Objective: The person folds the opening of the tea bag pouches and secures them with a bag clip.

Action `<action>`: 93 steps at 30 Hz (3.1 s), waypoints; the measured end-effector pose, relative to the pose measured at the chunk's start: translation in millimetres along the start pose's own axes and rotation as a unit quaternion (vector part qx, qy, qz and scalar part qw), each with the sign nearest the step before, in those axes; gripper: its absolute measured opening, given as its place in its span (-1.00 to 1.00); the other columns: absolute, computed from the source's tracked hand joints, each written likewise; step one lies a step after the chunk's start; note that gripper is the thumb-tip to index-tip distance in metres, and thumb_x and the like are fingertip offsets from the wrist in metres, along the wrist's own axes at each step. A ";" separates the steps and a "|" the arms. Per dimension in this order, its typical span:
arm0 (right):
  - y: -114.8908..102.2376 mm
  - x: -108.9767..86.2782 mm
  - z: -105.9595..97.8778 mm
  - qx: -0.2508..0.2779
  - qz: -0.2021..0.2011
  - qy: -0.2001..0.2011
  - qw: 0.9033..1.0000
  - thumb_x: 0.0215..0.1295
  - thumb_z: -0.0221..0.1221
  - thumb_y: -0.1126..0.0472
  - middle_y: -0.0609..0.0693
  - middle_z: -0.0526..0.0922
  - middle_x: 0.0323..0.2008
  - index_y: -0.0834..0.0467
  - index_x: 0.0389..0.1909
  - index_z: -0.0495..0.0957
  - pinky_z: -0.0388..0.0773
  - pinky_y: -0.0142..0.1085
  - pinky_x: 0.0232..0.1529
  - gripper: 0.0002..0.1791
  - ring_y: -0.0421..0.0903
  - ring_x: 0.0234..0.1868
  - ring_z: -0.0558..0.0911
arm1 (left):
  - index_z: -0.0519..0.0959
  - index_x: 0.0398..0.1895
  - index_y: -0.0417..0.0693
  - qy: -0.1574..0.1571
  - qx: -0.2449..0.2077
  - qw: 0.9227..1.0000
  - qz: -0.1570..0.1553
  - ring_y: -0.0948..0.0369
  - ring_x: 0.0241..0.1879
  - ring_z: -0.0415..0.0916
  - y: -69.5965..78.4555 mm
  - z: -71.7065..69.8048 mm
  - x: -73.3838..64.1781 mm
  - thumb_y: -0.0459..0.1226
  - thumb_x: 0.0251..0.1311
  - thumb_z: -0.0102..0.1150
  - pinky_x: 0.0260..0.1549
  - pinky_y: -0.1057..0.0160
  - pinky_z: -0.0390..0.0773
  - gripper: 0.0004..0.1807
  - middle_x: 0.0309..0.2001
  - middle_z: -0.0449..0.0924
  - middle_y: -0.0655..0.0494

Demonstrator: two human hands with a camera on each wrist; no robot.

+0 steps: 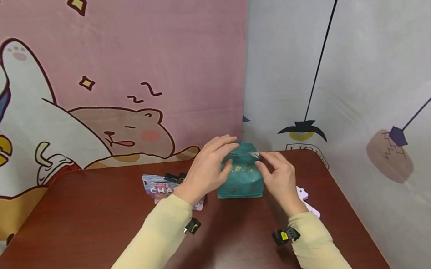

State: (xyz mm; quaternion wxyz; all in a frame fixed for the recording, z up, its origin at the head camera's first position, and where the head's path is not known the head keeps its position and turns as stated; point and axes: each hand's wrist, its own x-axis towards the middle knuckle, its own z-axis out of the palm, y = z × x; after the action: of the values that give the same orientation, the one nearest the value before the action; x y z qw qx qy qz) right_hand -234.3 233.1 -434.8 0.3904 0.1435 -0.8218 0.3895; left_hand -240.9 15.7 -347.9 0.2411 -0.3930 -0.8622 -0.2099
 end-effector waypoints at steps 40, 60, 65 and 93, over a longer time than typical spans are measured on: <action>1.8 5.8 7.8 0.015 0.012 0.016 1.000 0.26 0.40 0.40 0.18 0.76 -0.29 0.34 -0.11 0.77 0.37 -0.68 -0.36 -0.81 -0.13 -0.39 0.63 | 0.57 0.35 0.06 -0.101 0.095 0.990 -0.038 0.17 0.24 0.52 15.0 25.0 40.1 -0.25 0.44 0.20 0.35 0.10 0.30 -0.57 0.23 0.63 0.16; 3.1 6.6 7.5 0.012 0.005 0.027 1.000 0.24 0.41 0.39 0.15 0.77 -0.32 0.29 -0.19 0.80 0.37 -0.67 -0.35 -0.86 -0.05 -0.40 0.67 | 0.69 0.01 0.14 -0.051 0.093 0.994 -0.040 0.23 -0.07 0.56 12.0 36.6 42.3 -0.38 0.41 0.15 -0.05 0.15 0.30 -0.73 -0.07 0.70 0.26; 3.1 5.8 7.9 0.019 0.001 0.033 0.999 0.23 0.41 0.40 0.16 0.78 -0.30 0.30 -0.20 0.80 0.38 -0.69 -0.31 -0.87 0.02 -0.37 0.70 | 0.70 0.00 0.17 -0.048 0.096 0.993 -0.040 0.24 -0.09 0.56 11.8 37.2 42.9 -0.39 0.40 0.17 -0.07 0.15 0.29 -0.72 -0.08 0.71 0.27; 6.9 -1.5 11.9 -0.008 -0.004 0.047 0.999 0.17 0.39 0.51 0.19 0.78 -0.27 0.34 -0.18 0.78 0.34 -0.77 -0.10 -0.81 0.16 -0.25 0.77 | 0.74 -0.14 0.16 -0.042 0.095 0.994 -0.045 0.24 -0.16 0.57 14.3 39.1 44.0 -0.45 0.35 0.16 -0.12 0.17 0.29 -0.70 -0.19 0.71 0.28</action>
State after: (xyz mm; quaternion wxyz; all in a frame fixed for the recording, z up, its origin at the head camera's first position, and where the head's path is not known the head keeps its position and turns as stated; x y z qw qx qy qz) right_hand -243.3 228.5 -444.2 0.4312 0.1252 -0.8050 0.3876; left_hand -264.9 71.2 -351.0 0.2311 -0.3380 -0.9043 -0.1212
